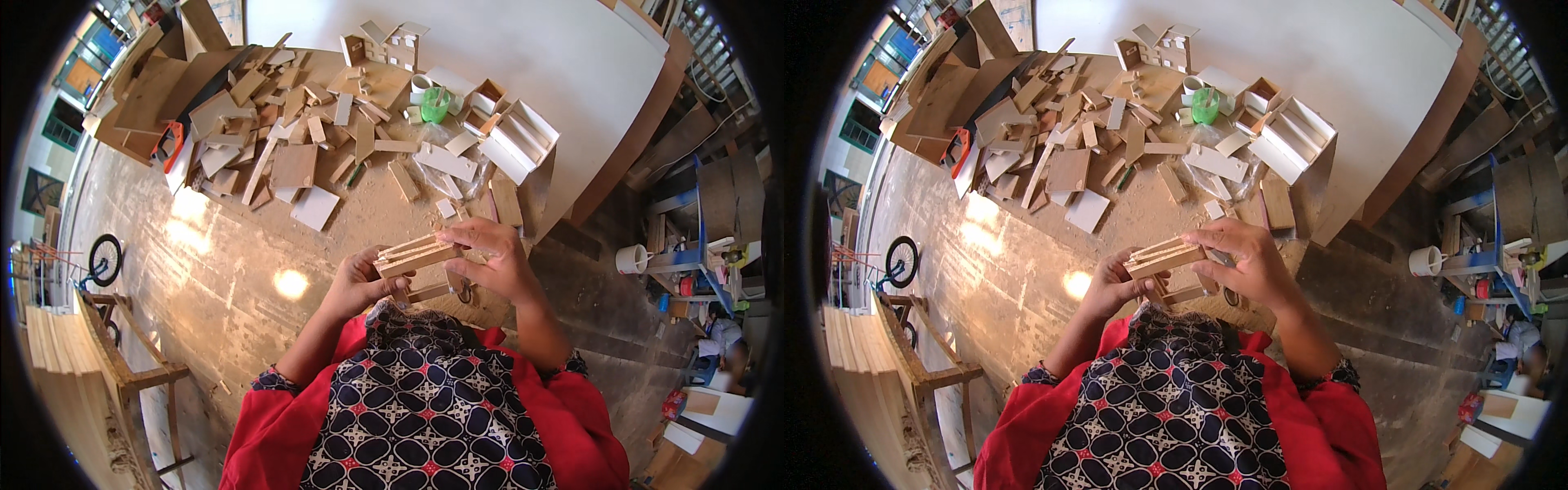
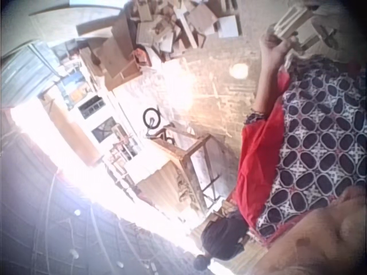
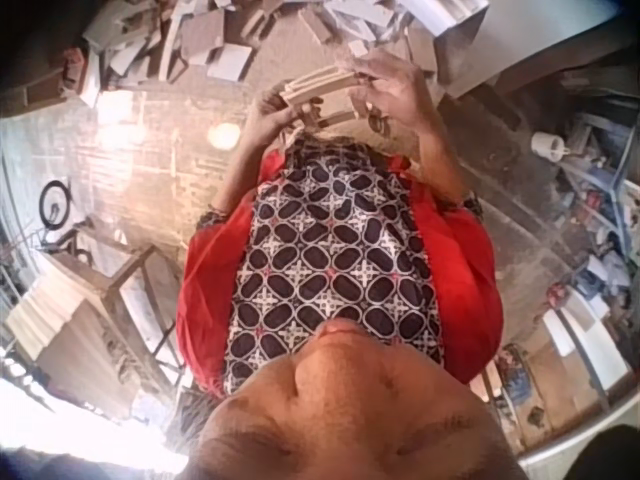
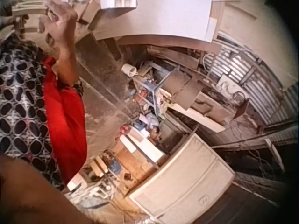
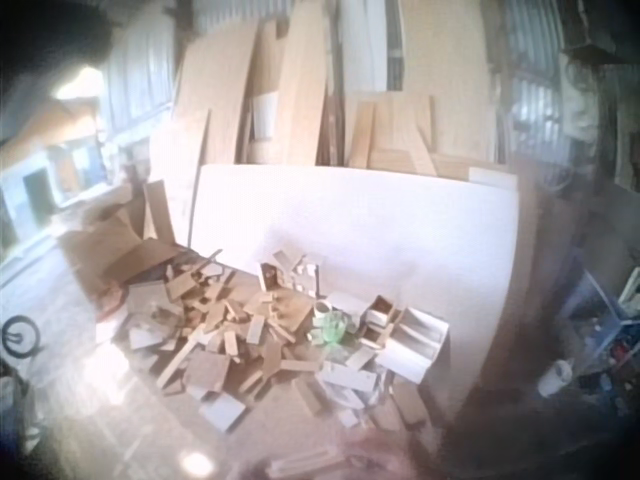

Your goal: The person cuts small wooden pieces with shears, applies glue with a brush, and assembles parts to build a miniature house model on a workbench.

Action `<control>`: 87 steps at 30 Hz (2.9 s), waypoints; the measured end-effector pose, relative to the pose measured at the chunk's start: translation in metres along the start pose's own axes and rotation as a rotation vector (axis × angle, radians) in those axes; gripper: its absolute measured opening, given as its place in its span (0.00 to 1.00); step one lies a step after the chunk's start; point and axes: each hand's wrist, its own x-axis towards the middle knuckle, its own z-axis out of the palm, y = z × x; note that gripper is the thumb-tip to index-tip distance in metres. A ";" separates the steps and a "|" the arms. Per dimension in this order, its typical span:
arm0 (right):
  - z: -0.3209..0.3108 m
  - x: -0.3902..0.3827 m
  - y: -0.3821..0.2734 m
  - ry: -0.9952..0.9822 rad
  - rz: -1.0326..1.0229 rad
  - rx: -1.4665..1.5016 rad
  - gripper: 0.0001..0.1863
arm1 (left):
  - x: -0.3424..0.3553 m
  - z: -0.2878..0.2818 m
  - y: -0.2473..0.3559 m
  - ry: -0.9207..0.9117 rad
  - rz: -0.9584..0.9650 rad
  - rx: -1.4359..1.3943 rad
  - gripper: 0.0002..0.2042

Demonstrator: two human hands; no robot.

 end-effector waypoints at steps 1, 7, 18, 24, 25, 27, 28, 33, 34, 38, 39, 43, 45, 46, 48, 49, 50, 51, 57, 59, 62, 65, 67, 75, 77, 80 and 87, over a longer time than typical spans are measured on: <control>-0.002 0.000 -0.002 -0.003 -0.023 -0.024 0.23 | -0.001 0.000 0.001 -0.009 0.015 0.016 0.21; -0.008 -0.005 -0.010 -0.012 -0.057 -0.045 0.23 | -0.005 0.007 0.008 -0.016 0.048 0.060 0.22; -0.004 -0.014 -0.016 0.005 0.191 0.231 0.29 | -0.014 0.011 0.005 0.047 0.112 0.083 0.26; -0.001 -0.017 -0.013 0.000 0.264 0.374 0.24 | -0.012 0.011 -0.001 -0.009 0.017 -0.115 0.24; 0.001 -0.016 -0.011 0.007 0.306 0.417 0.23 | -0.011 0.010 -0.006 -0.028 -0.014 -0.183 0.24; 0.003 -0.014 -0.004 0.007 0.391 0.505 0.21 | -0.008 0.006 -0.016 -0.071 -0.080 -0.316 0.23; 0.004 -0.012 0.001 -0.004 0.434 0.550 0.21 | -0.007 0.005 -0.019 -0.081 -0.108 -0.370 0.21; 0.009 0.009 0.009 -0.015 0.612 0.585 0.23 | -0.001 0.009 -0.026 -0.011 -0.158 -0.478 0.20; 0.008 0.011 0.014 -0.027 0.677 0.624 0.20 | 0.000 0.009 -0.028 0.020 -0.167 -0.493 0.20; 0.013 0.017 0.045 -0.070 0.694 0.649 0.20 | 0.007 0.011 -0.032 0.149 -0.189 -0.581 0.18; 0.014 0.017 0.052 -0.076 0.705 0.639 0.20 | 0.008 0.011 -0.032 0.156 -0.185 -0.529 0.19; 0.013 0.019 0.061 -0.116 0.715 0.608 0.21 | 0.006 0.007 -0.037 0.103 -0.191 -0.441 0.31; 0.009 0.019 0.059 -0.137 0.715 0.604 0.21 | 0.005 0.001 -0.035 0.008 -0.220 -0.486 0.38; 0.007 0.019 0.058 -0.146 0.719 0.605 0.20 | 0.005 -0.002 -0.032 -0.055 -0.240 -0.523 0.41; 0.004 0.020 0.055 -0.184 0.732 0.613 0.20 | 0.005 -0.006 -0.030 -0.110 -0.278 -0.496 0.43; 0.002 0.020 0.053 -0.213 0.739 0.619 0.20 | 0.005 -0.007 -0.030 -0.103 -0.297 -0.432 0.43; 0.001 0.020 0.052 -0.242 0.746 0.627 0.20 | 0.005 -0.007 -0.029 -0.094 -0.315 -0.367 0.43; 0.001 0.020 0.052 -0.279 0.753 0.621 0.20 | 0.005 -0.005 -0.029 -0.088 -0.311 -0.297 0.41; 0.007 0.021 0.072 -0.486 0.698 0.402 0.19 | 0.012 0.000 -0.029 -0.116 -0.338 -0.081 0.32; 0.010 0.020 0.078 -0.523 0.670 0.377 0.19 | 0.012 -0.001 -0.032 -0.136 -0.336 -0.091 0.28; 0.011 0.018 0.081 -0.534 0.731 0.453 0.19 | 0.012 -0.001 -0.038 -0.140 -0.351 -0.123 0.24; 0.009 0.019 0.088 -0.555 0.659 0.352 0.18 | 0.012 0.002 -0.042 -0.112 -0.334 -0.128 0.23; 0.009 0.014 0.086 -0.400 0.638 0.401 0.21 | 0.012 0.002 -0.048 -0.065 -0.314 -0.163 0.23; -0.017 -0.013 0.070 -0.057 0.918 0.732 0.31 | 0.014 0.001 -0.048 0.147 -0.155 -0.210 0.26; -0.018 -0.022 0.073 -0.013 0.911 0.761 0.28 | 0.012 -0.008 -0.044 0.253 -0.093 -0.229 0.26; -0.017 -0.035 0.079 -0.025 0.923 0.722 0.25 | 0.002 -0.028 -0.041 0.341 0.014 -0.298 0.25; -0.005 -0.052 0.093 -0.101 0.916 0.572 0.20 | -0.033 -0.038 -0.045 0.532 0.187 -0.456 0.23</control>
